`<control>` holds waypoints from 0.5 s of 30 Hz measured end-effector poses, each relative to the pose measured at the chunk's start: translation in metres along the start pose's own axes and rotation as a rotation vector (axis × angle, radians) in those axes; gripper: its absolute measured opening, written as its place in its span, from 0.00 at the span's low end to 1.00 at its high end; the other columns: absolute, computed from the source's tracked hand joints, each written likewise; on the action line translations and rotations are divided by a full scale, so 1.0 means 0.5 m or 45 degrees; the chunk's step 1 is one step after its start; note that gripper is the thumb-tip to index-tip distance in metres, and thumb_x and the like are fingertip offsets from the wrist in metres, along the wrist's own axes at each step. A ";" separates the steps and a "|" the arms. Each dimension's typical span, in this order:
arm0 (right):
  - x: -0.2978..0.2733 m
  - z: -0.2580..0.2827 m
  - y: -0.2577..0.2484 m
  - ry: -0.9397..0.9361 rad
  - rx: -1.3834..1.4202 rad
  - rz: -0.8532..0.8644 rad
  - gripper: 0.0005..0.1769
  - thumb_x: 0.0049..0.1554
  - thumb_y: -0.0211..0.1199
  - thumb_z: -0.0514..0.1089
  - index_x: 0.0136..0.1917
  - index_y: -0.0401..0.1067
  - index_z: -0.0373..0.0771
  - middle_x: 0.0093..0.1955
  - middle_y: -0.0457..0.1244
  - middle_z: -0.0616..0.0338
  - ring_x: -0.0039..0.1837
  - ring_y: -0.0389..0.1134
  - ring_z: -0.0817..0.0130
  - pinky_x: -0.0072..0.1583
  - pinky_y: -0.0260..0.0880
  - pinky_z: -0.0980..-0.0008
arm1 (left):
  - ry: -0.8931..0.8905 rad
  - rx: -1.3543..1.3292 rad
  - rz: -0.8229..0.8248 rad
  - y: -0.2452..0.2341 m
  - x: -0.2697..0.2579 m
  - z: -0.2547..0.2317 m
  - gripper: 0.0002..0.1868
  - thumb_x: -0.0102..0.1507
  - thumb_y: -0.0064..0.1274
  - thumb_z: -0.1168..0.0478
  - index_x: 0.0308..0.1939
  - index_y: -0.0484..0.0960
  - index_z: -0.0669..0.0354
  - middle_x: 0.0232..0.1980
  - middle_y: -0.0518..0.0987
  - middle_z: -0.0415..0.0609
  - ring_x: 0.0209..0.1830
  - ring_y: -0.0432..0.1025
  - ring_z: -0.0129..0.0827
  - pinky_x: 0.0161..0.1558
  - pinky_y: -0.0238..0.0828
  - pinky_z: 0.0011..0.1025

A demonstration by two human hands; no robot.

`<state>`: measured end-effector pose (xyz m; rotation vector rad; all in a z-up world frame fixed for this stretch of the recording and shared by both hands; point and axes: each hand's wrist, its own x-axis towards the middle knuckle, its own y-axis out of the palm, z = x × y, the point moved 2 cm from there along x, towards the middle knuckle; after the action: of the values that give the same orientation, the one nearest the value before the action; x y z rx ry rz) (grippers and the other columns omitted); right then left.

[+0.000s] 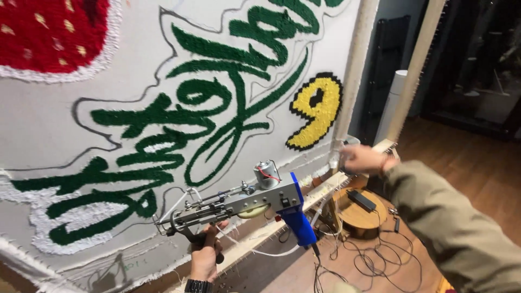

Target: Using a tufting gun to apply yarn to a canvas frame to create a patterned rug.

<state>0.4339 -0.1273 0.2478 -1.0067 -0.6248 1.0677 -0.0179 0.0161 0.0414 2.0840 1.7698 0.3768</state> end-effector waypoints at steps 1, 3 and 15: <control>0.022 -0.043 0.042 -0.020 -0.034 0.115 0.35 0.58 0.55 0.42 0.79 0.61 0.51 0.76 0.63 0.57 0.73 0.70 0.63 0.73 0.72 0.65 | 0.000 -0.008 -0.001 0.000 0.007 0.001 0.10 0.68 0.55 0.53 0.42 0.84 0.55 0.50 0.90 0.57 0.15 0.52 0.23 0.19 0.51 0.20; -0.067 0.066 0.049 -0.063 -0.020 0.283 0.36 0.57 0.58 0.53 0.78 0.62 0.57 0.78 0.61 0.63 0.73 0.69 0.67 0.74 0.70 0.63 | -0.005 -0.008 -0.012 0.015 0.000 -0.021 0.11 0.69 0.54 0.55 0.45 0.85 0.59 0.50 0.90 0.59 0.15 0.50 0.25 0.18 0.48 0.21; -0.224 0.226 0.199 0.122 1.047 0.362 0.30 0.54 0.67 0.54 0.65 0.71 0.38 0.55 0.71 0.51 0.53 0.73 0.62 0.57 0.77 0.64 | -0.077 -0.060 0.202 0.096 0.040 -0.057 0.13 0.70 0.50 0.58 0.42 0.79 0.68 0.56 0.89 0.67 0.14 0.52 0.26 0.19 0.47 0.23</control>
<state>0.2565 -0.1763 0.2120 -0.4176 0.0687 1.3515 0.0155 0.0327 0.0875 2.1853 1.5521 0.3913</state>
